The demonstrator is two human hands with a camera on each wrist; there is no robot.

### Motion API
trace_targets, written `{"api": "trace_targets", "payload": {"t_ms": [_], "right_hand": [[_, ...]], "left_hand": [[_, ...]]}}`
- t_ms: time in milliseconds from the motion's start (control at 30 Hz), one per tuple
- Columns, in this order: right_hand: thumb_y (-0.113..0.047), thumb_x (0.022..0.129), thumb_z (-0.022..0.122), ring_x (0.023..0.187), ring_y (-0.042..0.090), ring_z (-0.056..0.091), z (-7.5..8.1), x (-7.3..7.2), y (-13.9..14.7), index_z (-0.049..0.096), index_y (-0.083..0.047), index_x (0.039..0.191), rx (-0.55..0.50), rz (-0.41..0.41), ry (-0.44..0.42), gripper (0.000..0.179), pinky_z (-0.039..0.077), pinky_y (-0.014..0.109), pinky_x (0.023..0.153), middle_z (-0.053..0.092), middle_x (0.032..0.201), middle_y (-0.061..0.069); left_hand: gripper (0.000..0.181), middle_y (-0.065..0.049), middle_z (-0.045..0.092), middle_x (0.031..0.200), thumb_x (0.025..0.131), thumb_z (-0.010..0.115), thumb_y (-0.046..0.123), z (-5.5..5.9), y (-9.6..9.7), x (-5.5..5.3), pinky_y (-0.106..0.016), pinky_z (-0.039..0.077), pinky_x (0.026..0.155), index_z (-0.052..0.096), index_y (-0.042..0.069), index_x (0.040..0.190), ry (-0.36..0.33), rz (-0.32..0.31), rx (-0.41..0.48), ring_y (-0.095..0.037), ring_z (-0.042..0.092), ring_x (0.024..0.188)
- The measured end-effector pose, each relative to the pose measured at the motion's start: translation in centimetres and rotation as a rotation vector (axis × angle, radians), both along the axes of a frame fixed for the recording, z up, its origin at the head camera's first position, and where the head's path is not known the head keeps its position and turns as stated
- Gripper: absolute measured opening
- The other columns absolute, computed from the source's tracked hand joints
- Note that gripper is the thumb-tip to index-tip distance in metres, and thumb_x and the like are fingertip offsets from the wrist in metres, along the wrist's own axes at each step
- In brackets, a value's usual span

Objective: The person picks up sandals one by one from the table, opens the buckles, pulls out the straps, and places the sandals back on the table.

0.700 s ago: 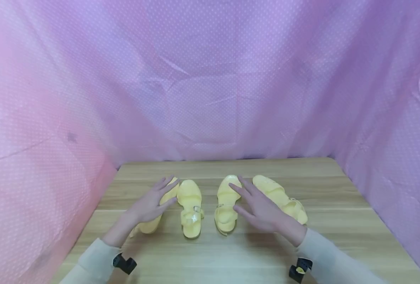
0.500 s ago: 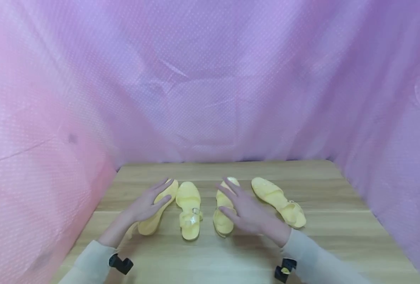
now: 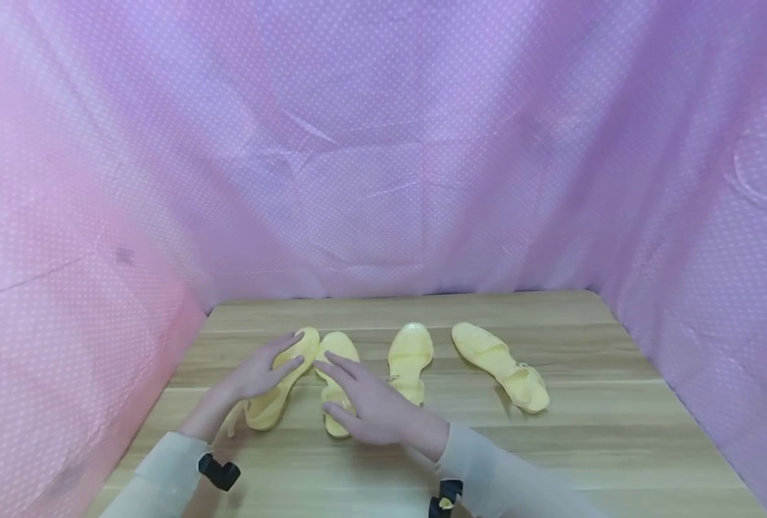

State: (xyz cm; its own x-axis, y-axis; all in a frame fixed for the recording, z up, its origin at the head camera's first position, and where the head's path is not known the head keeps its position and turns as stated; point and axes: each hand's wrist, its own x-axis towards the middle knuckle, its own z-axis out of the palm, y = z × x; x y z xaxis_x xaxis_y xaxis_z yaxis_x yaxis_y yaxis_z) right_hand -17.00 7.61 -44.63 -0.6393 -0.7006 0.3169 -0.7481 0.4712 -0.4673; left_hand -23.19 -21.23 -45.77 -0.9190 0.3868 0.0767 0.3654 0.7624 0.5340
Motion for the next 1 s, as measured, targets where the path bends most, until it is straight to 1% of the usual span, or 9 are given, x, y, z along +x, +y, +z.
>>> {"api": "trace_targets", "payload": {"t_ms": [100,300,400,533,667,767,833,900,1000], "right_hand": [[-0.033,0.111,0.054,0.154,0.033,0.045,-0.5,0.8,-1.3,0.033,-0.016,0.166,-0.012,0.031,-0.012,0.062,0.044,0.052,0.123,0.036,0.172,0.014],[-0.03,0.108,0.059,0.155,0.03,0.044,-1.3,1.8,-3.4,0.036,-0.012,0.165,0.023,0.064,0.014,0.064,0.04,0.046,0.127,0.038,0.171,0.013],[-0.03,0.108,0.061,0.155,0.027,0.045,-1.6,2.2,-4.4,0.037,-0.009,0.163,0.084,0.084,0.082,0.064,0.04,0.041,0.126,0.039,0.17,0.013],[-0.029,0.106,0.062,0.151,0.023,0.049,-2.1,2.7,-5.7,0.045,-0.007,0.158,0.159,0.123,0.218,0.059,0.042,0.034,0.125,0.046,0.166,0.013],[-0.028,0.105,0.063,0.15,0.021,0.051,-3.2,2.9,-6.7,0.047,-0.009,0.157,0.212,0.144,0.244,0.057,0.043,0.031,0.123,0.048,0.165,0.013],[-0.029,0.105,0.064,0.151,0.022,0.049,-4.1,2.9,-7.3,0.042,-0.013,0.161,0.26,0.152,0.211,0.062,0.044,0.032,0.122,0.042,0.169,0.013],[-0.03,0.105,0.065,0.152,0.023,0.048,-4.6,2.9,-7.6,0.04,-0.015,0.163,0.282,0.155,0.204,0.065,0.045,0.032,0.121,0.04,0.17,0.013],[-0.031,0.104,0.066,0.153,0.024,0.047,-4.9,2.9,-8.0,0.038,-0.017,0.164,0.291,0.163,0.199,0.068,0.046,0.033,0.121,0.038,0.171,0.015],[-0.031,0.104,0.066,0.153,0.024,0.047,-5.1,2.8,-8.2,0.037,-0.017,0.165,0.294,0.163,0.2,0.069,0.046,0.033,0.121,0.038,0.171,0.015]], "left_hand": [[0.064,-0.036,0.04,0.162,0.11,0.056,0.039,-0.3,-0.4,0.1,-0.069,0.034,0.123,0.043,0.0,0.16,0.004,0.003,-0.023,-0.056,0.041,0.15],[0.058,-0.036,0.044,0.159,0.108,0.061,0.032,-0.8,-1.0,0.2,-0.07,0.033,0.122,0.05,0.0,0.155,-0.039,0.031,-0.045,-0.056,0.042,0.149],[0.055,-0.037,0.044,0.159,0.107,0.064,0.029,-1.0,-1.4,0.3,-0.071,0.034,0.122,0.054,-0.002,0.151,-0.039,0.042,-0.055,-0.058,0.041,0.148],[0.049,-0.037,0.05,0.154,0.103,0.068,0.024,-1.3,-1.9,0.4,-0.069,0.037,0.121,0.062,-0.004,0.142,-0.009,0.061,-0.077,-0.057,0.046,0.145],[0.038,-0.034,0.063,0.142,0.1,0.071,0.021,-1.6,-2.1,0.2,-0.066,0.042,0.118,0.071,-0.005,0.128,0.029,0.065,-0.082,-0.053,0.055,0.137],[0.028,-0.03,0.07,0.133,0.099,0.073,0.019,-1.6,-2.2,0.2,-0.06,0.054,0.107,0.077,-0.002,0.117,0.055,0.062,-0.077,-0.045,0.07,0.118],[0.021,-0.026,0.075,0.122,0.098,0.074,0.018,-1.6,-2.3,0.2,-0.051,0.062,0.092,0.081,0.001,0.108,0.065,0.063,-0.072,-0.035,0.075,0.098],[0.014,-0.018,0.078,0.106,0.097,0.075,0.018,-1.4,-2.3,0.3,-0.038,0.062,0.076,0.082,0.005,0.096,0.073,0.051,-0.063,-0.02,0.071,0.08],[0.02,-0.002,0.071,0.081,0.097,0.073,0.016,-1.1,-2.4,0.4,-0.024,0.051,0.063,0.077,0.011,0.079,0.07,0.006,-0.036,-0.004,0.057,0.067]]}}
